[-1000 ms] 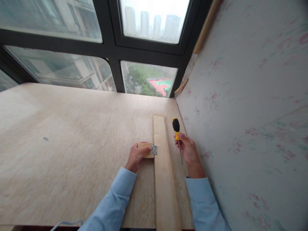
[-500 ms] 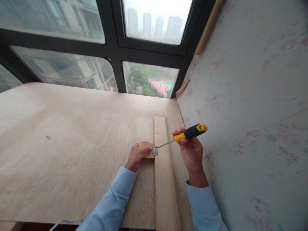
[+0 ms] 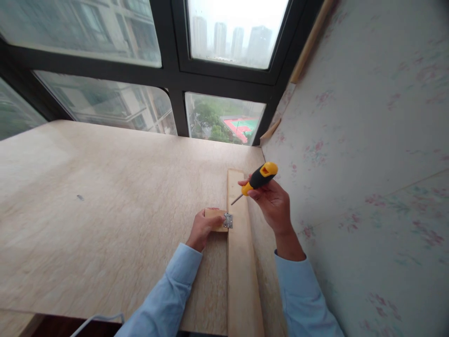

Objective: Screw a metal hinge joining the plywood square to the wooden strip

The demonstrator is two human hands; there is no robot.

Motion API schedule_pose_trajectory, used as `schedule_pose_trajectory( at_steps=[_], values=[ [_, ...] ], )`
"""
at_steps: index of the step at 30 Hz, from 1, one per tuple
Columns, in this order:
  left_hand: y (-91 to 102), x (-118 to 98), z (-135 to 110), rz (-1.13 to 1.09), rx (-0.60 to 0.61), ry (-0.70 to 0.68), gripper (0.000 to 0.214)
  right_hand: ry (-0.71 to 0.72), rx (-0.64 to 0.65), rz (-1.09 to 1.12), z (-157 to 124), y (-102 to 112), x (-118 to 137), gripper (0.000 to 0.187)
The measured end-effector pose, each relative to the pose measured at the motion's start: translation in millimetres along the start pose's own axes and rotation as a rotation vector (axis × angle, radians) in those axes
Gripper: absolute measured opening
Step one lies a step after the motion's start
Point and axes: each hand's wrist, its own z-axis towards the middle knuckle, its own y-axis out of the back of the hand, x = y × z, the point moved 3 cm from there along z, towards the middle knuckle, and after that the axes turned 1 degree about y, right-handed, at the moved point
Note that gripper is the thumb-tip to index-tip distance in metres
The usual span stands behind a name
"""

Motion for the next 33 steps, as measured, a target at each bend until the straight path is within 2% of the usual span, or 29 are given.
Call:
schedule_pose_trajectory(
  at_steps=[5,9,33],
  values=[
    [-0.1,-0.8,-1.8,-0.009,-0.017,-0.020,0.053,-0.027,0.094,0.091,12.2,4.2,-7.6,0.026],
    [-0.4,-1.2,-2.3,-0.016,-0.018,-0.020,0.053,-0.099,0.166,0.073,12.3,9.2,-10.5,0.026],
    [0.2,1.2,1.0,0.005,-0.020,-0.019,0.050,-0.160,0.216,0.056,10.0,10.6,-17.4,0.027]
  ],
)
